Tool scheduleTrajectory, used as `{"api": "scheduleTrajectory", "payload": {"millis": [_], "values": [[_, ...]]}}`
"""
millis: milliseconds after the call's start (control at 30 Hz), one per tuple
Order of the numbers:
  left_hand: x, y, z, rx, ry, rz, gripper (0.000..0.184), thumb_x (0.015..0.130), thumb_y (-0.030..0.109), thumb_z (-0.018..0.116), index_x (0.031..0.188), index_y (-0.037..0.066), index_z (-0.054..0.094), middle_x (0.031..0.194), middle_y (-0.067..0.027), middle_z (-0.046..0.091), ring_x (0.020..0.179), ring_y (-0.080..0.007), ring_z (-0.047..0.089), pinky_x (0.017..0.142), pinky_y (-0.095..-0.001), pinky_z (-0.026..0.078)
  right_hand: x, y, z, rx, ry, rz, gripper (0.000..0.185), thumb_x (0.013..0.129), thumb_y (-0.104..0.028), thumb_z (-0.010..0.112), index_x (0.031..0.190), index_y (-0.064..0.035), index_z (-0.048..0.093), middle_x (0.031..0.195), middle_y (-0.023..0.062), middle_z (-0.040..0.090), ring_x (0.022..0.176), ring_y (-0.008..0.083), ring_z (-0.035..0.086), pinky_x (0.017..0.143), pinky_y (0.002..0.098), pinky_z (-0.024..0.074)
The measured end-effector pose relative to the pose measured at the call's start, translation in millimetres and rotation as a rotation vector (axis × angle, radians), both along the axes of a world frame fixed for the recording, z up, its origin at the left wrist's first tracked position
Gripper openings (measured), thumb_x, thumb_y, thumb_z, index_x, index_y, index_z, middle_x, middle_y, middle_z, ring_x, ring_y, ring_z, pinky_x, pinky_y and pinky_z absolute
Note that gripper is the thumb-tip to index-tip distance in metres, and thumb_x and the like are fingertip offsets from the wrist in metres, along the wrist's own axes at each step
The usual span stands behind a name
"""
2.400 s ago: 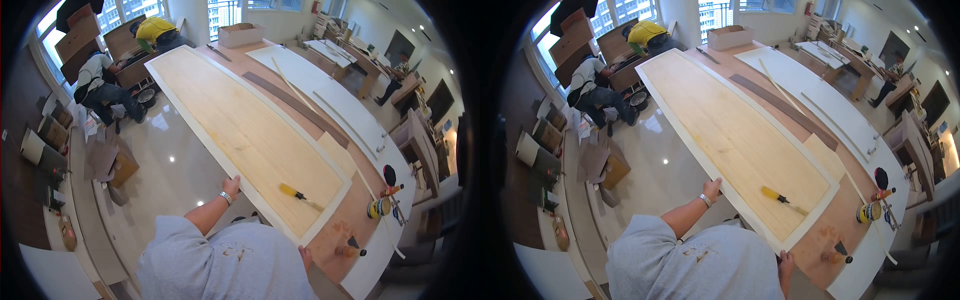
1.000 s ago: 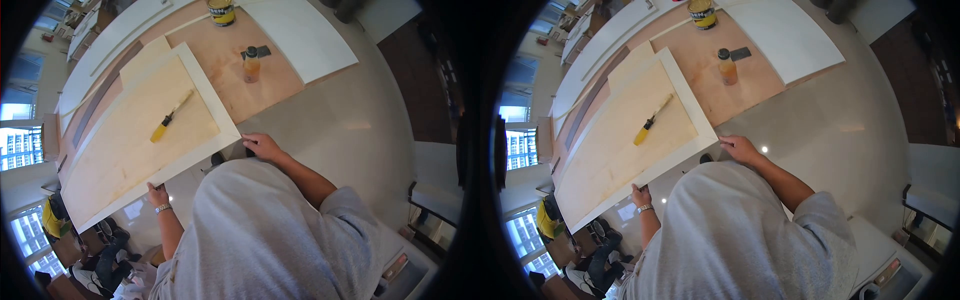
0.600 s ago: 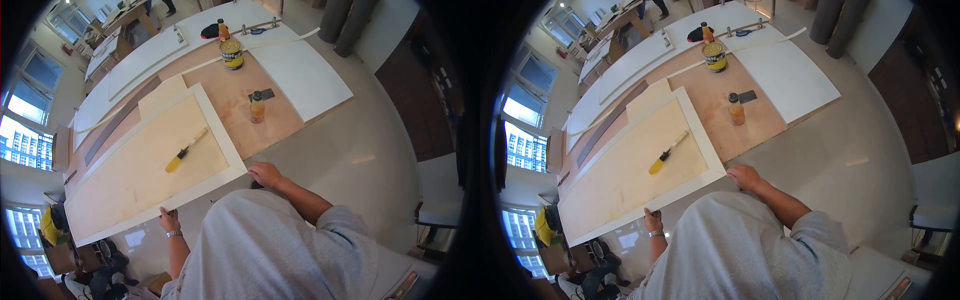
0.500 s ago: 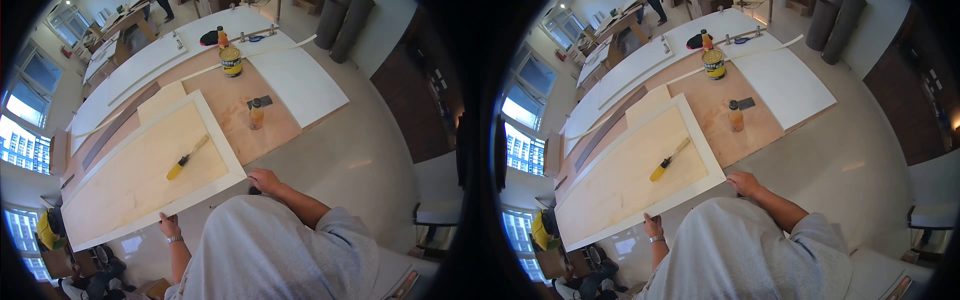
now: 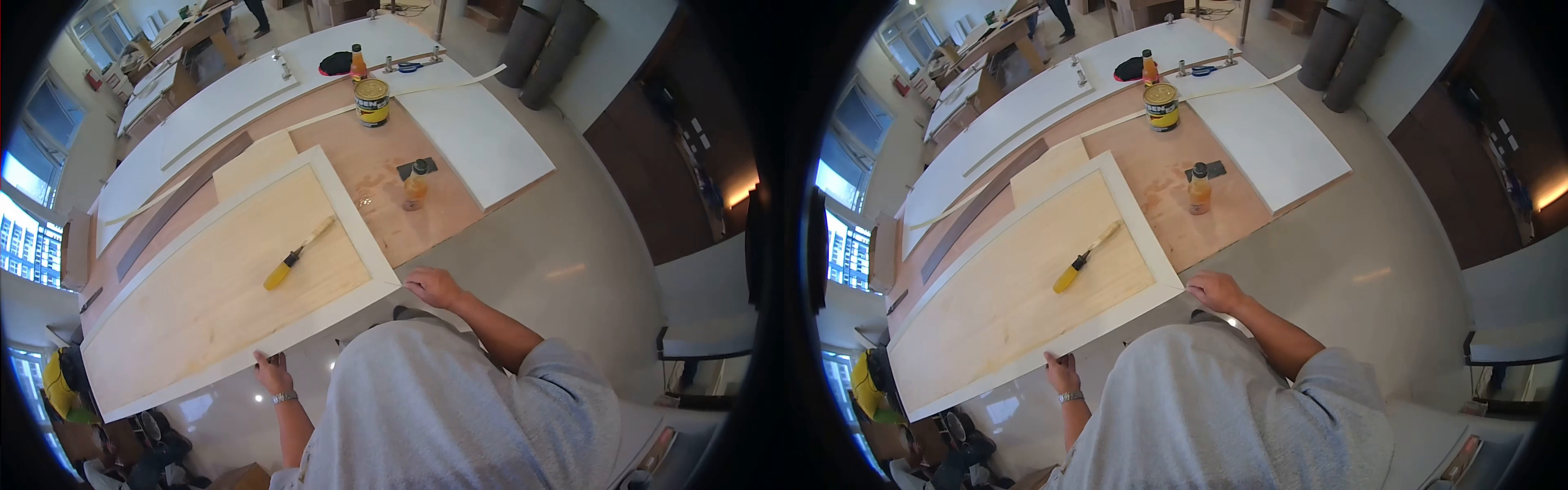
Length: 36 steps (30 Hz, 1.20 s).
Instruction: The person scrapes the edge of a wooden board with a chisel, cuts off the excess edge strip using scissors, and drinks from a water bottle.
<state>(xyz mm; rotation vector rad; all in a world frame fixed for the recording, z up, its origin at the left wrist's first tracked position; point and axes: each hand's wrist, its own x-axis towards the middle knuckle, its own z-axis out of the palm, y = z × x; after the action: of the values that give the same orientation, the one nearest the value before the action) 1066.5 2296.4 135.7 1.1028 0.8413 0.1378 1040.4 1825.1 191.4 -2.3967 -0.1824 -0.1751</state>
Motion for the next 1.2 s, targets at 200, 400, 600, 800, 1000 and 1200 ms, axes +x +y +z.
{"api": "scheduleTrajectory", "payload": {"millis": [200, 400, 600, 800, 1000, 1200], "values": [[-24, 1, 19, 0.817, 0.059, 0.152, 0.050, 0.102, 0.034, 0.057, 0.134, -0.002, 0.043, 0.125, -0.0141, 0.052, 0.108, -0.0245, 0.054, 0.091, -0.0388, 0.048, 21, -73, 50, 0.233, 0.140, -0.486, 0.028, 0.090, -0.028, 0.066, 0.081, -0.0016, 0.068, 0.076, 0.0141, 0.067, 0.067, 0.0257, 0.064, 0.065, 0.0379, 0.0505], [23, -113, 97, 0.950, -0.125, -0.517, 0.040, 0.097, 0.016, 0.062, 0.129, -0.004, 0.050, 0.129, -0.0203, 0.051, 0.115, -0.0289, 0.053, 0.097, -0.0402, 0.045, 137, -193, 30, 0.481, -0.064, -0.690, 0.022, 0.090, -0.021, 0.066, 0.098, -0.0009, 0.069, 0.080, 0.0091, 0.070, 0.073, 0.0154, 0.065, 0.066, 0.0310, 0.0516], [102, -255, 92, 1.374, -0.151, -0.495, 0.058, 0.087, 0.009, 0.069, 0.138, -0.003, 0.044, 0.144, -0.0296, 0.039, 0.137, -0.0454, 0.033, 0.113, -0.0520, 0.030, 267, -251, 47, 0.328, -0.038, -0.557, 0.027, 0.092, -0.020, 0.065, 0.111, -0.0017, 0.067, 0.098, 0.0118, 0.072, 0.079, 0.0196, 0.067, 0.073, 0.0326, 0.0544], [105, -292, 56, 1.587, 0.207, -0.632, 0.061, 0.090, 0.019, 0.064, 0.143, 0.000, 0.041, 0.154, -0.0232, 0.034, 0.143, -0.0429, 0.029, 0.116, -0.0554, 0.021, 408, -329, 31, 0.262, -0.080, -0.503, 0.030, 0.089, -0.021, 0.067, 0.114, -0.0038, 0.066, 0.104, 0.0158, 0.071, 0.092, 0.0279, 0.068, 0.083, 0.0379, 0.0536], [106, -302, 58, 1.571, 0.249, -0.565, 0.056, 0.093, 0.023, 0.059, 0.143, 0.001, 0.044, 0.153, -0.0214, 0.037, 0.144, -0.0404, 0.029, 0.117, -0.0552, 0.019, 571, -369, -9, -0.031, -0.173, -0.385, 0.046, 0.086, -0.024, 0.070, 0.125, -0.0030, 0.059, 0.127, 0.0203, 0.061, 0.117, 0.0375, 0.058, 0.100, 0.0439, 0.0455], [111, -307, 60, 1.624, 0.255, -0.524, 0.056, 0.092, 0.029, 0.060, 0.140, 0.004, 0.047, 0.151, -0.0200, 0.041, 0.141, -0.0396, 0.033, 0.115, -0.0559, 0.022, 638, -391, -32, -0.484, -0.079, -0.253, 0.058, 0.096, -0.042, 0.055, 0.140, -0.0042, 0.048, 0.134, 0.0189, 0.057, 0.127, 0.0399, 0.050, 0.108, 0.0502, 0.0381]]}}
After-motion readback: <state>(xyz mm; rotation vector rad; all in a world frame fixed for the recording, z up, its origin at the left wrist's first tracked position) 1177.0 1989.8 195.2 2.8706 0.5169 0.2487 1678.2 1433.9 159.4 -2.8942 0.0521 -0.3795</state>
